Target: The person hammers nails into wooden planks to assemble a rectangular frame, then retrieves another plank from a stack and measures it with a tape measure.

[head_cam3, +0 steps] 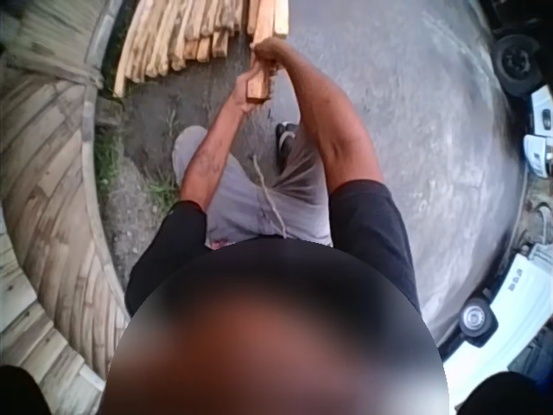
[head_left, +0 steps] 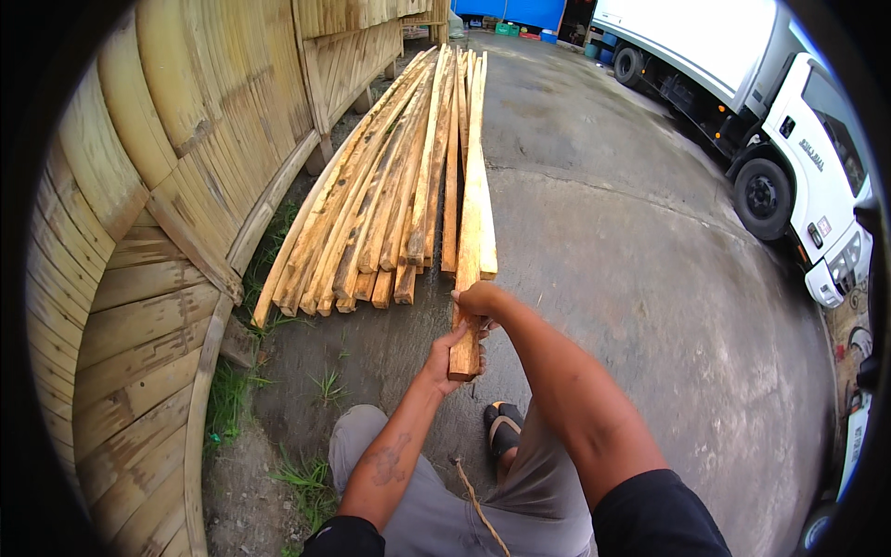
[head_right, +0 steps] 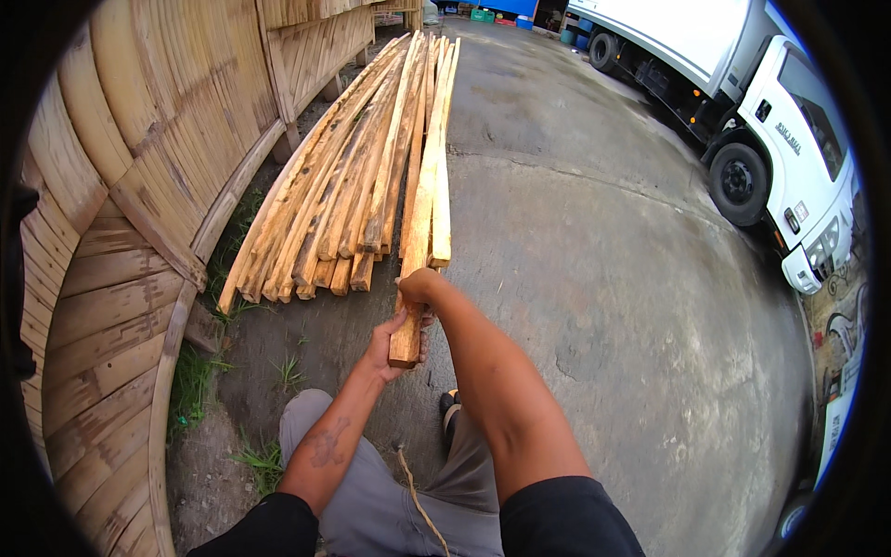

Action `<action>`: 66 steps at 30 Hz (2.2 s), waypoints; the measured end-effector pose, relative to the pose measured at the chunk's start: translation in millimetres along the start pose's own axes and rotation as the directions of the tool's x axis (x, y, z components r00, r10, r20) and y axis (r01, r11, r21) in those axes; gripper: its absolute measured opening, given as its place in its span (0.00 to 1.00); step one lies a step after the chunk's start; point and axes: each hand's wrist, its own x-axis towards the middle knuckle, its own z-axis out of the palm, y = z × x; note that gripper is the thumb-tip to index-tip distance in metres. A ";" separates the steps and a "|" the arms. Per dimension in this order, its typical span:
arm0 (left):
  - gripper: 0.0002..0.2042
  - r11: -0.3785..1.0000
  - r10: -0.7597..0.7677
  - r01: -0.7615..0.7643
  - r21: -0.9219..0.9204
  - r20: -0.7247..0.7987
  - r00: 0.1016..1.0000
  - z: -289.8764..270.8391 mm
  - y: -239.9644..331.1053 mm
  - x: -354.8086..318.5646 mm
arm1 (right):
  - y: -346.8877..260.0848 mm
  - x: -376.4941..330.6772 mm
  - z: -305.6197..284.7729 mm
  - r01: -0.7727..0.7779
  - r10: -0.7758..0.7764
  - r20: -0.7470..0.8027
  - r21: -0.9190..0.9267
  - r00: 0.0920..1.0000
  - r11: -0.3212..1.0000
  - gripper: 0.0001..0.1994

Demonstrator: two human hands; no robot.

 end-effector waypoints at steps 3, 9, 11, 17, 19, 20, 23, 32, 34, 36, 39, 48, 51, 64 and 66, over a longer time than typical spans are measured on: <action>0.26 0.970 0.041 -0.008 -0.244 0.131 0.991 7.2 9.5 -2.7 | -17.4 -35.9 -15.2 0.005 -0.003 -0.125 0.014 0.992 1.000 0.33; 0.30 0.873 0.100 0.053 -0.486 0.285 0.953 10.8 38.9 -16.7 | -41.9 -53.9 -15.3 0.102 -0.094 -0.357 0.006 0.929 0.995 0.44; 0.30 0.876 0.067 0.075 -0.477 0.274 0.959 11.4 37.9 -18.7 | -42.3 -41.7 -13.1 0.082 -0.067 -0.330 0.032 0.942 0.996 0.45; 0.31 0.948 0.008 0.030 -0.316 0.118 0.993 7.3 21.4 -14.6 | -18.1 9.1 -25.0 0.089 -0.089 -0.013 0.121 0.996 0.989 0.41; 0.29 0.979 -0.084 0.082 -0.185 -0.004 0.996 8.5 18.2 -13.6 | -3.8 20.1 -30.0 0.012 -0.039 0.118 0.222 0.992 0.975 0.39; 0.28 0.985 -0.121 0.111 -0.131 -0.076 0.990 10.9 17.8 -14.0 | 3.8 23.3 -31.5 -0.020 -0.035 0.178 0.295 0.983 0.955 0.38; 0.27 0.982 -0.179 0.168 -0.086 -0.135 0.975 34.0 9.5 -8.0 | 26.2 20.9 -33.1 -0.087 -0.035 0.168 0.660 0.985 0.746 0.33; 0.22 0.933 -0.272 0.230 -0.276 -0.124 0.954 206.5 8.7 -27.2 | 37.3 -104.4 -120.0 -0.117 -0.041 0.127 0.974 0.991 0.192 0.23; 0.33 0.916 -0.335 0.314 -0.248 -0.045 0.941 251.5 35.0 -44.6 | 25.0 -152.2 -153.7 -0.140 -0.064 0.151 0.978 0.986 0.157 0.20; 0.40 0.880 -0.387 0.365 -0.303 -0.015 0.922 297.7 64.8 -77.6 | 12.5 -205.5 -177.6 -0.188 -0.050 0.194 0.976 0.980 0.115 0.20; 0.49 0.865 -0.149 0.387 0.318 -0.574 0.805 348.0 134.1 -75.3 | -1.5 -284.8 -190.4 -0.163 -0.045 0.170 0.977 0.984 0.140 0.19; 0.42 0.371 0.100 0.679 0.633 -0.754 0.649 485.5 131.8 -52.7 | 32.5 -526.0 -146.8 -0.493 -0.351 0.535 0.845 0.768 0.208 0.22; 0.30 0.493 0.105 0.642 0.588 -0.772 0.627 495.7 88.5 -126.9 | 43.7 -570.7 -174.8 -0.607 -0.254 0.837 0.531 0.484 0.591 0.19; 0.24 0.396 0.301 0.851 0.346 -0.924 0.236 654.7 -87.5 -426.8 | -6.5 -343.6 -358.8 0.757 -0.684 0.684 -0.580 0.253 -0.300 0.42; 0.24 0.395 0.298 0.863 0.314 -0.933 0.203 692.0 -97.3 -432.5 | -21.2 -341.0 -362.8 0.799 -0.527 0.816 -0.472 0.236 -0.373 0.40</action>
